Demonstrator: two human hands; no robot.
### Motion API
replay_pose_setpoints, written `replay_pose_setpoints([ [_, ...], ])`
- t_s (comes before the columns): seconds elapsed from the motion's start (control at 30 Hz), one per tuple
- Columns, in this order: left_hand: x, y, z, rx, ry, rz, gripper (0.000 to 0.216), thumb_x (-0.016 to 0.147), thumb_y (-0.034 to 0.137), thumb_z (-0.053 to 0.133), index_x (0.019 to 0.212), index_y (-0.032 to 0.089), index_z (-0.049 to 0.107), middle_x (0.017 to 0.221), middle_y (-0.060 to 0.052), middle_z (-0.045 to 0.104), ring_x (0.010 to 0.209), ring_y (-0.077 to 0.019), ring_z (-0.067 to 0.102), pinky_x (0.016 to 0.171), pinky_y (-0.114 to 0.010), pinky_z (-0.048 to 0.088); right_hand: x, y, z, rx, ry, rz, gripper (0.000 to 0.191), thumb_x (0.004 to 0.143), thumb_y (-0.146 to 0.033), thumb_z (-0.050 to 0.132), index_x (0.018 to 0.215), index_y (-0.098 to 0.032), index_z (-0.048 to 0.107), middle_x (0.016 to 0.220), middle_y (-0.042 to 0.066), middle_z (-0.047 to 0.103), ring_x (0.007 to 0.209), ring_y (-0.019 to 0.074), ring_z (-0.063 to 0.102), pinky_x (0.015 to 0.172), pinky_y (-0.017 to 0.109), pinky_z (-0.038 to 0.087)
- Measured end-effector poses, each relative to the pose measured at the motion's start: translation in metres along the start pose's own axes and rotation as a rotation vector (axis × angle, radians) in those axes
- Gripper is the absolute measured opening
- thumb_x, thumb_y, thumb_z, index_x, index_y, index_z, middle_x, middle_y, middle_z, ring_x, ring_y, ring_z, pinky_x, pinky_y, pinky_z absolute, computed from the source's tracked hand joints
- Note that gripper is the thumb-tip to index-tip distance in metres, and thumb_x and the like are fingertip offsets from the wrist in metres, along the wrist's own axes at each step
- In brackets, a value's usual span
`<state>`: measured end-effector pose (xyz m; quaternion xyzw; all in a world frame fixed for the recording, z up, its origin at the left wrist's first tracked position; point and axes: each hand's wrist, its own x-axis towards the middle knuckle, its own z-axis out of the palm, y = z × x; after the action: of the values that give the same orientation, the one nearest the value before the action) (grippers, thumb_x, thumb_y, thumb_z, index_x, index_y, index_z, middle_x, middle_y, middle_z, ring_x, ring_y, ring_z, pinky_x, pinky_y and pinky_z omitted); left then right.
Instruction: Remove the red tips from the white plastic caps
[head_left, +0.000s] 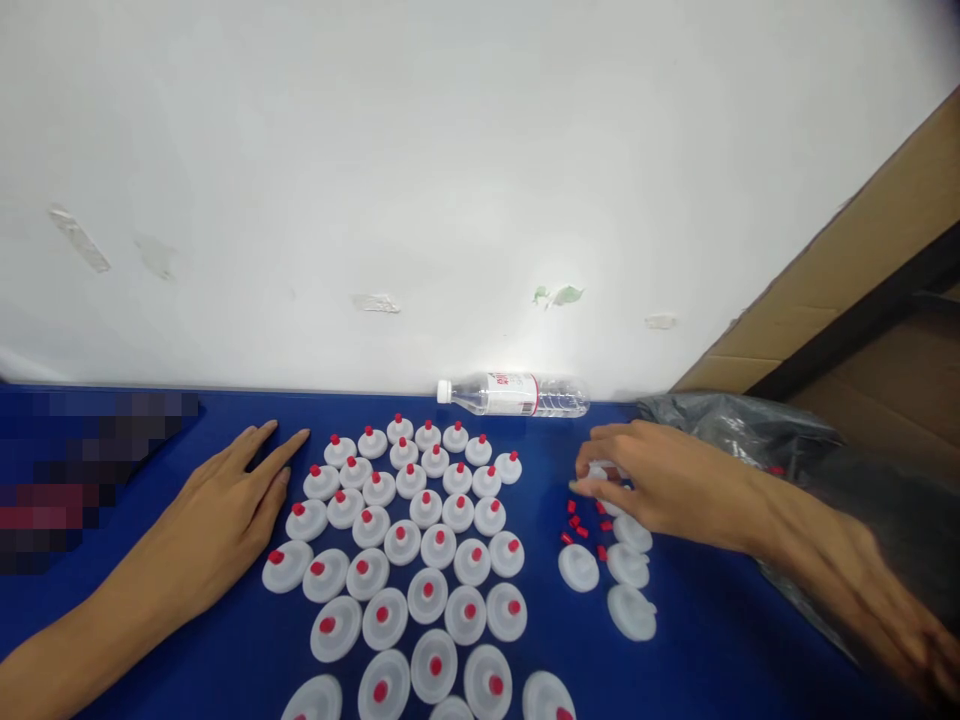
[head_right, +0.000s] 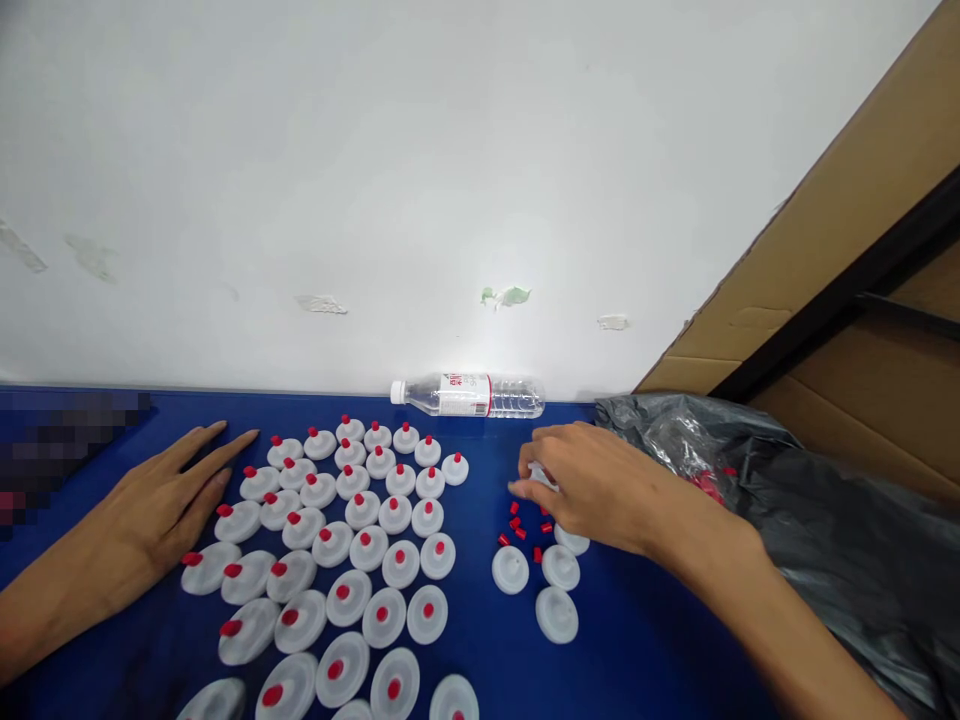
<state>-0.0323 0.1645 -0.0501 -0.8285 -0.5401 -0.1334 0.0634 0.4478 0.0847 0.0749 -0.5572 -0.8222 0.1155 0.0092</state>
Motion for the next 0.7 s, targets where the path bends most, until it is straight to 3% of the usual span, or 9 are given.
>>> replay_pose_setpoints([
  [0.1, -0.001, 0.0, 0.0, -0.003, -0.003, 0.004, 0.065, 0.109, 0.049, 0.02, 0.163, 0.021, 0.043, 0.166, -0.02, 0.042, 0.158, -0.0409, 0.039, 0.126, -0.061, 0.039, -0.002, -0.009, -0.008, 0.057, 0.024, -0.024, 0.038, 0.112, -0.043, 0.04, 0.101, -0.027, 0.073, 0.101, 0.004, 0.071, 0.084, 0.021, 0.068, 0.08, 0.039, 0.05],
  [0.17, -0.001, -0.001, 0.0, -0.005, -0.003, 0.007, 0.065, 0.109, 0.049, 0.019, 0.163, 0.022, 0.043, 0.165, -0.02, 0.043, 0.158, -0.0399, 0.039, 0.126, -0.061, 0.039, -0.001, -0.017, -0.012, 0.1, 0.03, -0.057, 0.04, 0.114, -0.044, 0.036, 0.107, -0.029, 0.073, 0.107, 0.004, 0.07, 0.094, 0.0209, 0.068, 0.088, 0.039, 0.051],
  [0.27, 0.0, -0.002, 0.001, -0.008, -0.002, 0.012, 0.065, 0.109, 0.05, 0.019, 0.164, 0.024, 0.042, 0.165, -0.019, 0.042, 0.158, -0.0387, 0.038, 0.126, -0.06, 0.039, 0.003, -0.028, -0.012, 0.185, 0.042, -0.136, 0.039, 0.113, -0.049, 0.042, 0.111, -0.029, 0.075, 0.112, 0.004, 0.071, 0.106, 0.0213, 0.067, 0.095, 0.038, 0.05],
  [0.37, 0.0, -0.003, 0.002, -0.008, 0.002, 0.007, 0.065, 0.109, 0.051, 0.019, 0.163, 0.023, 0.043, 0.166, -0.019, 0.042, 0.157, -0.0401, 0.039, 0.126, -0.061, 0.039, 0.007, -0.036, -0.009, 0.266, 0.059, -0.22, 0.032, 0.111, -0.047, 0.051, 0.106, -0.028, 0.077, 0.106, 0.002, 0.074, 0.104, 0.0194, 0.066, 0.098, 0.037, 0.048],
  [0.53, 0.001, -0.002, 0.0, -0.008, 0.005, 0.007, 0.065, 0.109, 0.049, 0.019, 0.163, 0.022, 0.043, 0.165, -0.019, 0.042, 0.157, -0.0408, 0.039, 0.126, -0.061, 0.039, 0.012, -0.041, -0.001, 0.377, -0.017, -0.155, 0.016, 0.102, -0.045, 0.069, 0.099, -0.033, 0.079, 0.101, -0.003, 0.078, 0.112, 0.0202, 0.065, 0.093, 0.035, 0.048],
  [0.7, 0.001, -0.002, 0.001, -0.01, 0.017, 0.008, 0.065, 0.109, 0.049, 0.02, 0.162, 0.022, 0.045, 0.165, -0.019, 0.044, 0.157, -0.0402, 0.04, 0.125, -0.061, 0.04, 0.015, -0.045, 0.006, 0.378, -0.087, -0.149, 0.007, 0.097, -0.037, 0.077, 0.094, -0.032, 0.081, 0.099, -0.002, 0.078, 0.101, 0.0192, 0.069, 0.086, 0.033, 0.05],
])
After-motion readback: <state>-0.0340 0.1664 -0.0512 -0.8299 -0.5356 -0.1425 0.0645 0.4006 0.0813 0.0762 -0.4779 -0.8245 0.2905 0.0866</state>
